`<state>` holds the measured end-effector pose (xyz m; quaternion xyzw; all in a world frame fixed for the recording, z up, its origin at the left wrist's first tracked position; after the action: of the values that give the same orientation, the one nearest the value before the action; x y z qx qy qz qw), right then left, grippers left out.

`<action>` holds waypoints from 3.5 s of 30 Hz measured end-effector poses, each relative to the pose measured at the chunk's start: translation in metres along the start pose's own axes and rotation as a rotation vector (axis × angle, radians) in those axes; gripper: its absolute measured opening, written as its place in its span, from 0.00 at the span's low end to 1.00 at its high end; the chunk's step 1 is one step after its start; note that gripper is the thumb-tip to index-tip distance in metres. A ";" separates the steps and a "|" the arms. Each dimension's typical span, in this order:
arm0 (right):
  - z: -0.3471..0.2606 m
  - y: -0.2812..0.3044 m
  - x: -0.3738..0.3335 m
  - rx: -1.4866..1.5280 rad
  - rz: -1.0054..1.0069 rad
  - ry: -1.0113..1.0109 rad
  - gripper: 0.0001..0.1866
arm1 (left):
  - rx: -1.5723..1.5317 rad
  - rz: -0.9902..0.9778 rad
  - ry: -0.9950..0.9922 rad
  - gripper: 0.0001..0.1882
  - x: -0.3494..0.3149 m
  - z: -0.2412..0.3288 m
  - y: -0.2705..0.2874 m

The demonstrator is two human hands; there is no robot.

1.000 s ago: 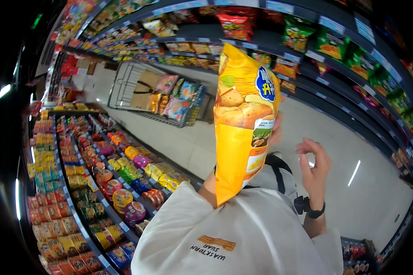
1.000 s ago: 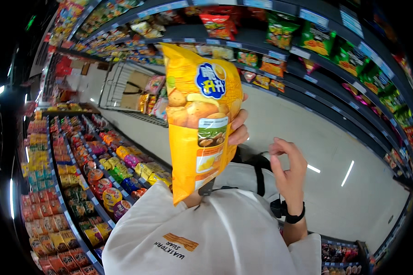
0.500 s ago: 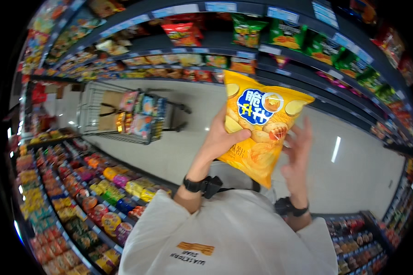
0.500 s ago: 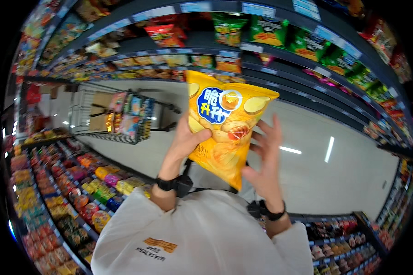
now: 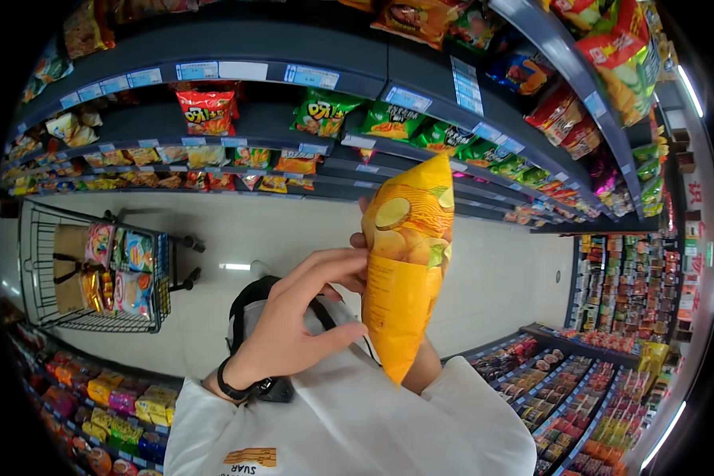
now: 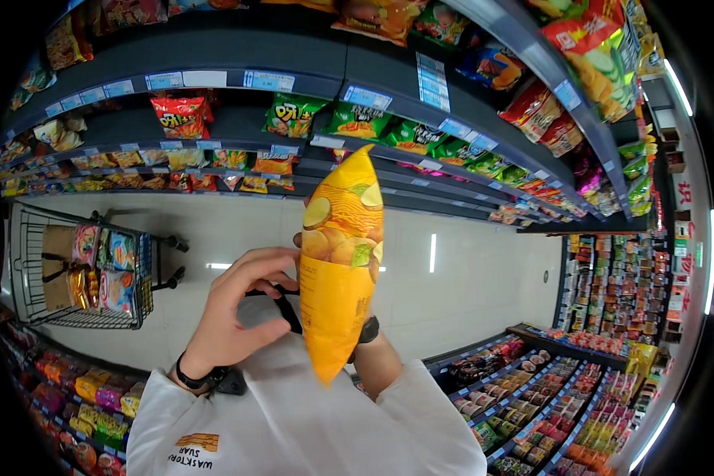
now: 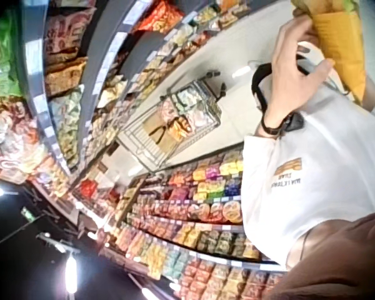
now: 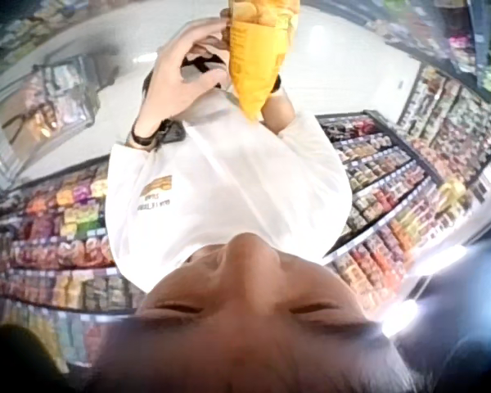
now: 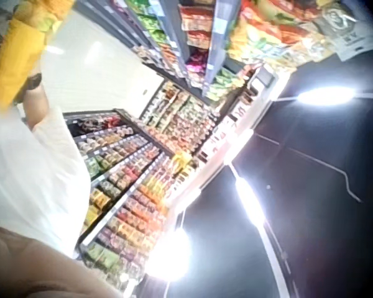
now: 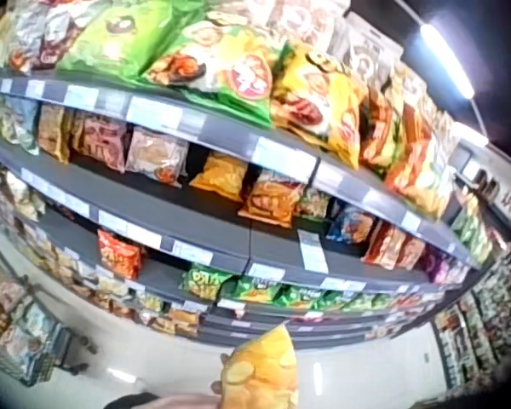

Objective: The person takes various snack packages from a shopping cart and places them onto their corresponding supermarket shelves, turning some packages to face forward.

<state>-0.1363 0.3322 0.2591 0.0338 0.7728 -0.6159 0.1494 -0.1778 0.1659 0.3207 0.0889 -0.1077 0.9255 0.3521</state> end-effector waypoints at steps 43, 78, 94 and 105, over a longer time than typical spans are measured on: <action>-0.021 -0.002 0.041 -0.600 0.270 0.354 0.32 | -0.146 0.185 -0.353 0.17 0.054 -0.018 0.106; -0.169 -0.067 0.301 -1.496 -0.021 0.738 0.24 | 0.507 0.321 -0.232 0.23 0.336 -0.111 0.227; -0.158 -0.067 0.307 -1.745 0.052 0.717 0.23 | 0.969 0.338 -0.032 0.12 0.346 -0.129 0.240; -0.159 -0.057 0.315 -1.746 0.024 0.664 0.22 | 1.006 0.317 -0.131 0.10 0.362 -0.163 0.260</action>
<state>-0.4797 0.4304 0.2582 0.0917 0.9647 0.2256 -0.1003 -0.6330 0.2479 0.2153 0.2872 0.3156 0.8971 0.1143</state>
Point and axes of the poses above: each hand's wrist, its own x-axis towards the middle knuckle, its own y-axis out of the back of the hand, z = x × y, the point moved 3 cm from there along x, towards the middle knuckle, and after that the axes turned 8 degrees about -y, right-handed, at the moved point
